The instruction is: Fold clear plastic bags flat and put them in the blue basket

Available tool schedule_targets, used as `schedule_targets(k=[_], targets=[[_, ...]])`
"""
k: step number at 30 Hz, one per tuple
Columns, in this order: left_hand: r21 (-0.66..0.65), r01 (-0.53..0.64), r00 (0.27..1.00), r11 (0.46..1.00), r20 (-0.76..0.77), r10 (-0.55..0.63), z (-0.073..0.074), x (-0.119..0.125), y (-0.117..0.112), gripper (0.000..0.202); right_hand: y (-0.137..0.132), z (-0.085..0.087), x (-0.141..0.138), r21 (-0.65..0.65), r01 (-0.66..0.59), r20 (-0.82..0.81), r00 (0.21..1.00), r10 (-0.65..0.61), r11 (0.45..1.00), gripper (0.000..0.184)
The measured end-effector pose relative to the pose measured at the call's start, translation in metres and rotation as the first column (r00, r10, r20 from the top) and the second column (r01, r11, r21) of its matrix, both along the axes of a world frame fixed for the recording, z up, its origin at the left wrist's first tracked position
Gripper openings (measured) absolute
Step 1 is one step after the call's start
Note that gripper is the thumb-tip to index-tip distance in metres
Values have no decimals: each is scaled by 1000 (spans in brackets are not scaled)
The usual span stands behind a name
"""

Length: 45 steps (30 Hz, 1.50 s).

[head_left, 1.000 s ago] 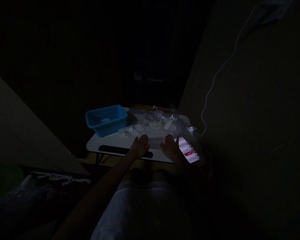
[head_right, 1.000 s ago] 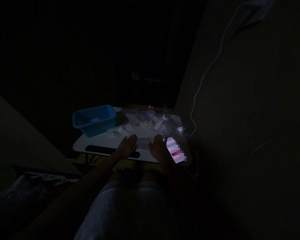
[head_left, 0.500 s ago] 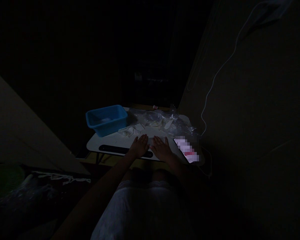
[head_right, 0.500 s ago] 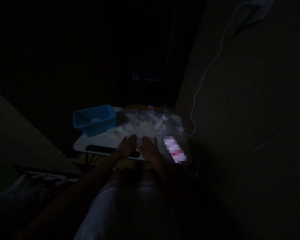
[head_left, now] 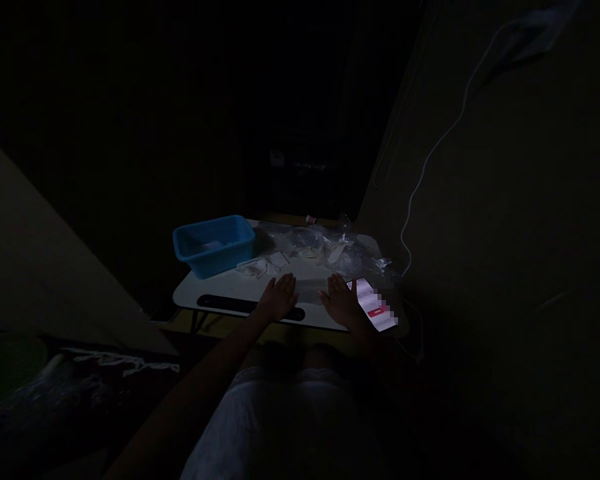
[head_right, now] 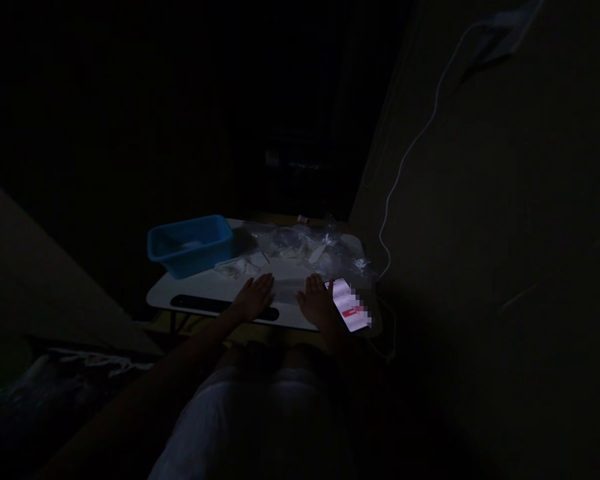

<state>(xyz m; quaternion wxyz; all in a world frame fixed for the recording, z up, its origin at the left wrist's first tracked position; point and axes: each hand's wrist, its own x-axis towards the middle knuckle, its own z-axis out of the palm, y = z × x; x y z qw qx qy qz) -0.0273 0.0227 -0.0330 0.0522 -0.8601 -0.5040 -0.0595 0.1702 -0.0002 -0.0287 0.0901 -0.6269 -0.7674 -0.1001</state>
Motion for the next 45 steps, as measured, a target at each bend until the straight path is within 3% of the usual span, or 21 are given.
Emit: schedule_targets(k=[8,12,15,21,27,32,37,41,45], targets=[[11,58,980,998,190,-59,-7,-9,6,49,1,-3,0,-41,22,-16,1000,-23,999,60],[-30,13,925,999,380,-1,-6,-17,11,49,0,-2,0,-64,28,-23,999,-29,998,61],[-23,-7,905,1000,425,16,-6,-21,13,48,0,-1,0,-74,23,-26,999,-25,997,61],[35,80,979,996,183,-85,-1,-16,7,44,-2,-1,-2,-49,26,-46,999,-28,998,60],[44,25,1000,999,11,-26,-1,-10,1,46,-6,1,-4,54,150,-65,987,-147,987,59],[53,-34,998,998,-49,36,-1,-7,-2,49,-9,9,-23,124,-53,-13,998,55,991,50],[13,-60,995,998,-82,60,3,-6,-4,51,-5,10,-59,50,-313,-10,949,314,948,51],[-9,-71,994,997,-83,70,4,-6,-5,52,2,8,-67,-45,-331,-41,943,329,943,54],[10,-65,997,998,-43,65,3,-5,-5,52,5,5,-52,-96,-264,-16,964,264,960,56]])
